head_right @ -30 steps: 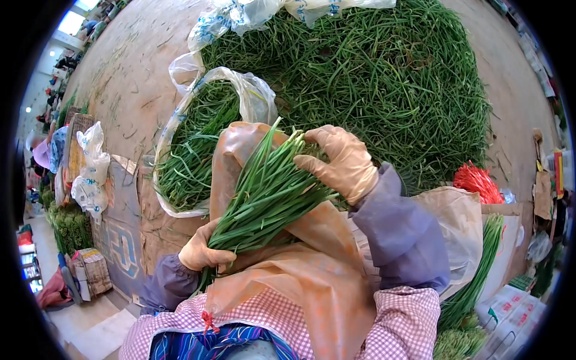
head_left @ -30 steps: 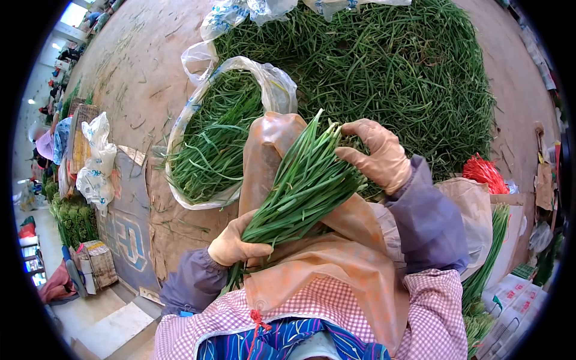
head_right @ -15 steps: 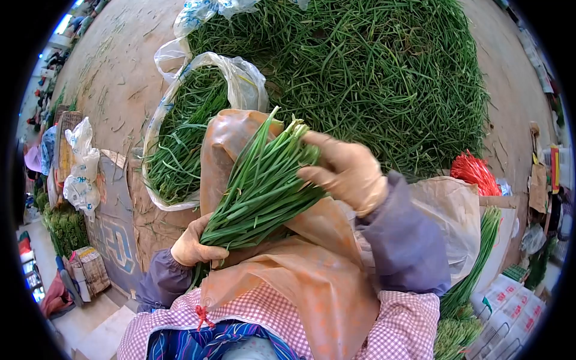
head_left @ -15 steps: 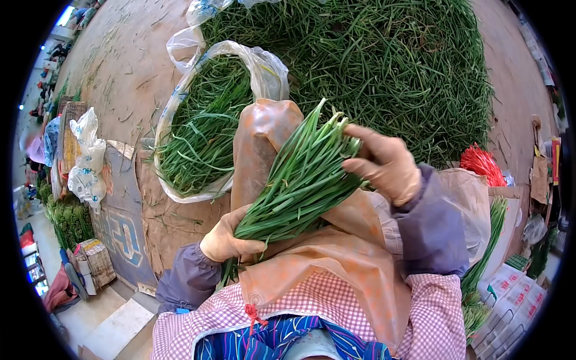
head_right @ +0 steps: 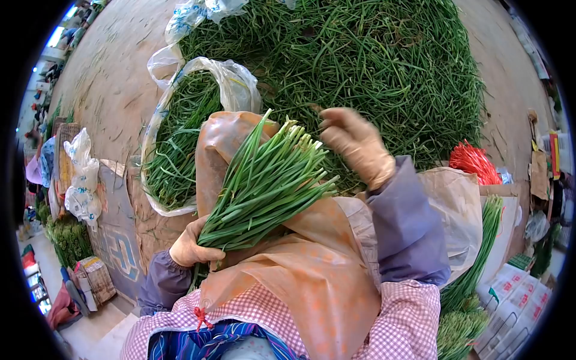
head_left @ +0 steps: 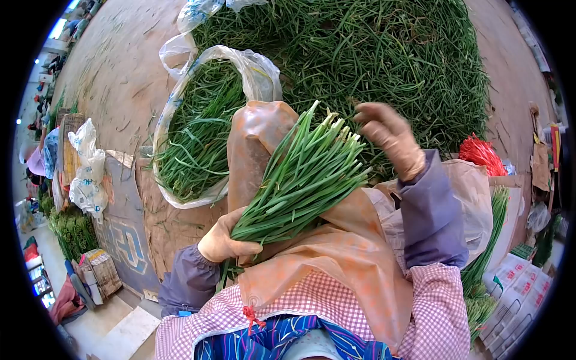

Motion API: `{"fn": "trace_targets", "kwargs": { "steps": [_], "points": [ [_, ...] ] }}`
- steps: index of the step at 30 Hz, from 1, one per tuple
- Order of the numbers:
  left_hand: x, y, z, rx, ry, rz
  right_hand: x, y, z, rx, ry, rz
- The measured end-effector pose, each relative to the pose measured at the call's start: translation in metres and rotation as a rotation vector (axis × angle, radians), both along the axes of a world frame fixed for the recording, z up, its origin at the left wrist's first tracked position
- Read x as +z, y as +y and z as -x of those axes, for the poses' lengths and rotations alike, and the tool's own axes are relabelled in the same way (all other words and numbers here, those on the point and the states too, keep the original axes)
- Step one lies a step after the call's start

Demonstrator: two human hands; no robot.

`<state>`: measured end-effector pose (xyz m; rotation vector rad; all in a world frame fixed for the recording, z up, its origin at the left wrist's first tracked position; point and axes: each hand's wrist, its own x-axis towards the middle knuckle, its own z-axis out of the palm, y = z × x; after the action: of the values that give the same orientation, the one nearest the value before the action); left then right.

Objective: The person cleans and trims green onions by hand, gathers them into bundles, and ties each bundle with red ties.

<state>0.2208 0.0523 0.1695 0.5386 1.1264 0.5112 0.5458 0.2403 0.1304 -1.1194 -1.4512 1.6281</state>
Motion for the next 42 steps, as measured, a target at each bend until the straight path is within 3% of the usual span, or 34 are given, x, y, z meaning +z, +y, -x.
{"fn": "trace_targets", "kwargs": {
  "steps": [1,2,5,8,11,15,17,19,21,22,23,27,35,38,40,41,42],
  "points": [
    [-0.004,-0.001,0.000,-0.009,0.000,-0.030,0.003,-0.002,0.007,0.178,-0.132,-0.017],
    [-0.004,-0.002,0.000,-0.002,0.005,-0.030,0.004,-0.008,0.018,0.251,-0.116,0.153],
    [0.002,-0.005,-0.003,0.042,0.035,0.035,-0.003,-0.015,0.033,0.154,0.024,0.249],
    [0.002,-0.006,-0.002,0.028,0.046,0.020,-0.011,-0.013,0.025,0.247,0.040,0.056],
    [0.001,-0.004,-0.004,0.022,0.030,-0.011,-0.007,-0.009,0.006,0.353,0.206,0.383],
    [0.005,-0.005,-0.001,0.025,0.048,-0.024,0.002,-0.013,0.007,0.233,0.174,0.242],
    [0.018,0.000,-0.008,0.070,0.130,-0.263,0.021,-0.013,0.018,0.193,0.517,-0.017],
    [0.022,0.008,-0.007,0.063,0.204,-0.365,0.034,-0.011,0.025,0.137,0.458,-0.074],
    [0.017,0.015,0.005,0.008,0.260,-0.326,0.029,-0.011,0.038,0.005,0.012,-0.024],
    [-0.001,0.011,0.011,0.067,0.241,-0.267,0.009,-0.011,0.039,0.007,-0.035,-0.127],
    [-0.013,0.004,0.012,0.162,0.085,-0.275,-0.008,-0.016,0.041,-0.051,0.106,-0.047],
    [-0.011,-0.001,0.001,0.218,0.020,-0.203,-0.002,-0.023,0.037,-0.112,0.467,0.180],
    [-0.012,0.002,-0.002,0.199,0.028,-0.237,-0.011,-0.023,0.042,-0.259,0.503,0.150],
    [-0.009,0.002,-0.002,0.170,0.049,-0.242,-0.021,-0.021,0.041,-0.381,0.418,0.106],
    [-0.007,0.001,-0.002,0.159,0.074,-0.241,-0.026,0.003,0.020,-0.603,0.500,0.162],
    [-0.007,0.000,0.000,0.153,0.075,-0.246,-0.026,0.012,0.010,-0.798,0.398,0.040],
    [-0.008,0.000,0.001,0.144,0.076,-0.252,-0.016,0.013,0.006,-0.712,0.300,-0.073]
  ]
}}
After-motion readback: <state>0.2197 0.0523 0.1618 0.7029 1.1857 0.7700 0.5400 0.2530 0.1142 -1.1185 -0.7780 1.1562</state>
